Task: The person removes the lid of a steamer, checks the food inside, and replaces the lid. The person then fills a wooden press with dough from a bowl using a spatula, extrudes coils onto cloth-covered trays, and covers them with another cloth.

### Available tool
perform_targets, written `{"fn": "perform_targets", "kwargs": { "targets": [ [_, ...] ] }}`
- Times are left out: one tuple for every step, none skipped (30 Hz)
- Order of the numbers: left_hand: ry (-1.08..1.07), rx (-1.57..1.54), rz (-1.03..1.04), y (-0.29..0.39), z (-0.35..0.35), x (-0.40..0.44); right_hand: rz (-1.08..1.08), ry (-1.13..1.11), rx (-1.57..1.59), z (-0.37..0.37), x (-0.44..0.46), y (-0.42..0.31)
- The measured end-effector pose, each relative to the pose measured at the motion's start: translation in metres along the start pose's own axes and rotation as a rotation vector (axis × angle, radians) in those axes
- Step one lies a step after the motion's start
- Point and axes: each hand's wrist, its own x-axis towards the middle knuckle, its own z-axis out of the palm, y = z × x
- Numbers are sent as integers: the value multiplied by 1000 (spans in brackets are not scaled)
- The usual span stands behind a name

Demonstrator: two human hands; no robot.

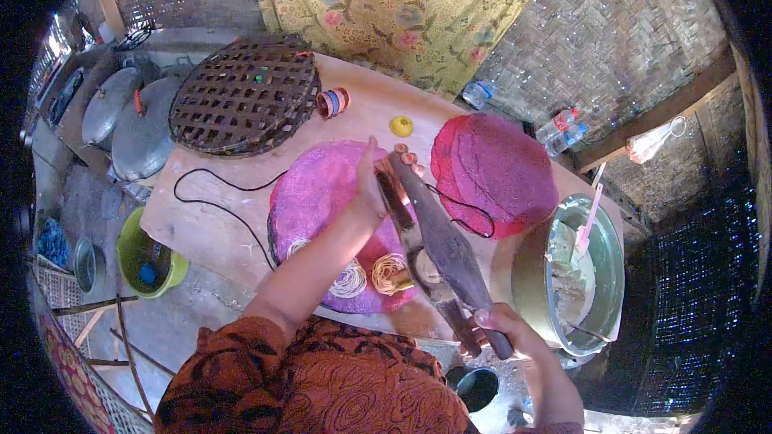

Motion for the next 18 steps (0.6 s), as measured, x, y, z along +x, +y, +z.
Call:
{"fn": "perform_targets", "kwargs": {
  "targets": [
    [13, -19, 6, -4, -7, 4, 7, 21, -21, -1, -2, -5],
    [24, -39, 10, -7, -13, 6, 15, 44, -42, -2, -2, -10],
    [43, -37, 8, -7, -19, 11, -46, 15, -35, -2, 1, -11],
    [40, -40, 8, -4, -22, 14, -45, 18, -38, 1, 6, -12],
    [73, 27, 11, 0, -25, 16, -62, 42, -17, 4, 13, -11],
    [106, 96, 15, 5, -28, 16, -80, 64, 5, 5, 21, -9],
    [118, 135, 25, 12, -31, 15, -39, 82, 83, 0, 31, 5],
    [118, 139, 25, 18, -32, 11, -42, 80, 84, 1, 39, 8],
    [104, 105, 23, 25, -33, 6, -51, 55, 27, 6, 47, 10],
    [88, 72, 23, 31, -33, 1, -59, 29, -31, 8, 53, 12],
    [21, 103, 13, 36, -33, -4, -63, 5, -77, 6, 60, 15],
    [20, 108, 15, 41, -33, -6, -66, 1, -78, 8, 62, 14],
    [-3, 115, 7, 45, -29, -8, -85, -54, -17, 13, 62, 12],
    [-28, 122, -1, 47, -26, -9, -104, -110, 44, 15, 63, 11],
    [-44, 121, -3, 49, -23, -8, -82, -199, 38, 5, 65, 15],
    [-45, 124, -1, 49, -11, -6, -83, -201, 36, 3, 64, 9],
    [18, 178, 31, 48, 2, 0, -47, -240, 126, 4, 60, -2],
    [84, 229, 62, 45, 14, 5, -8, -277, 217, 3, 55, -11]
  ]
}}
